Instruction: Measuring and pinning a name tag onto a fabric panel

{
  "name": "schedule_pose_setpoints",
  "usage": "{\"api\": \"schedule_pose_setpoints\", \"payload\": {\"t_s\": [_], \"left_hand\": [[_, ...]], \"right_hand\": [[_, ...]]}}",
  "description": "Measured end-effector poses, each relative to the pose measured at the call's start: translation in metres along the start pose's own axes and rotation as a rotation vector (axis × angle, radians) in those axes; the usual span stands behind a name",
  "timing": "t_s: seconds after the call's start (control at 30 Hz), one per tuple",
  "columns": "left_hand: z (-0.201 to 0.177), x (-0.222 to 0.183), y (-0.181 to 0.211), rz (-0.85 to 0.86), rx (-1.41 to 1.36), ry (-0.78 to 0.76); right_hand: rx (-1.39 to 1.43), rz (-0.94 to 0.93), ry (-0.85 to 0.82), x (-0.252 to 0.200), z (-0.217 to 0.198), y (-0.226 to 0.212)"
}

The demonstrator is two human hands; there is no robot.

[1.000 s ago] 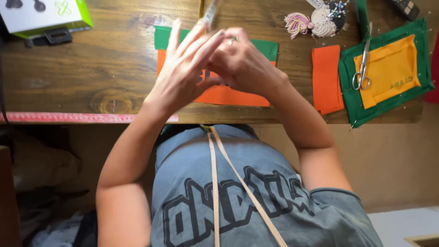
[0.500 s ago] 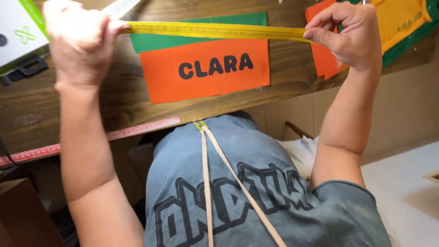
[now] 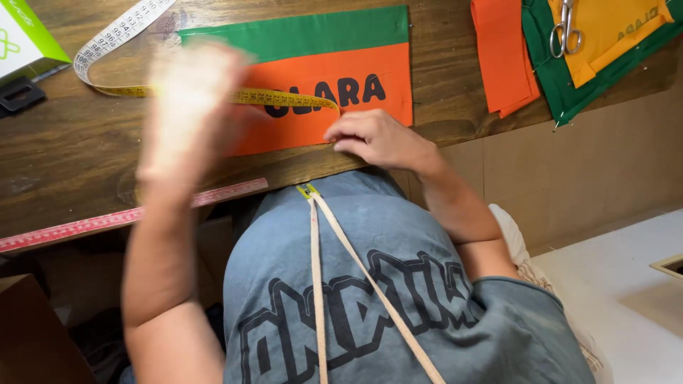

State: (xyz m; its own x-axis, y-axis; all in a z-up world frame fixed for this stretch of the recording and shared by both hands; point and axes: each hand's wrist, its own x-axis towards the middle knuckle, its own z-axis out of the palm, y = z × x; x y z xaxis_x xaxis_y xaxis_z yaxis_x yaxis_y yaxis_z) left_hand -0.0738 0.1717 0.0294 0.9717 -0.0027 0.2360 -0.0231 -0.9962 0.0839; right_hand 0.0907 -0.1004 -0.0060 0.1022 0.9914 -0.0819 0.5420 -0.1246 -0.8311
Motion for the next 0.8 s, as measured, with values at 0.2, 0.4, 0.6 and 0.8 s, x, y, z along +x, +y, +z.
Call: {"api": "schedule_pose_setpoints", "payload": {"t_s": [0.2, 0.4, 0.6, 0.8], "left_hand": [[0.111, 0.042, 0.09, 0.16, -0.553, 0.108], [0.129, 0.056, 0.103, 0.152, -0.301, 0.203], [0.154, 0.07, 0.125, 0.046, -0.331, 0.204], [0.124, 0.072, 0.117, 0.166, -0.33, 0.309]], "right_hand": [[-0.217, 0.147, 0.538, -0.013, -0.04, 0.054], [-0.242, 0.158, 0.547, -0.017, -0.05, 0.074], [-0.494, 0.104, 0.469, -0.021, -0.045, 0.066], [-0.517, 0.94, 0.675, -0.119, -0.071, 0.07]]}}
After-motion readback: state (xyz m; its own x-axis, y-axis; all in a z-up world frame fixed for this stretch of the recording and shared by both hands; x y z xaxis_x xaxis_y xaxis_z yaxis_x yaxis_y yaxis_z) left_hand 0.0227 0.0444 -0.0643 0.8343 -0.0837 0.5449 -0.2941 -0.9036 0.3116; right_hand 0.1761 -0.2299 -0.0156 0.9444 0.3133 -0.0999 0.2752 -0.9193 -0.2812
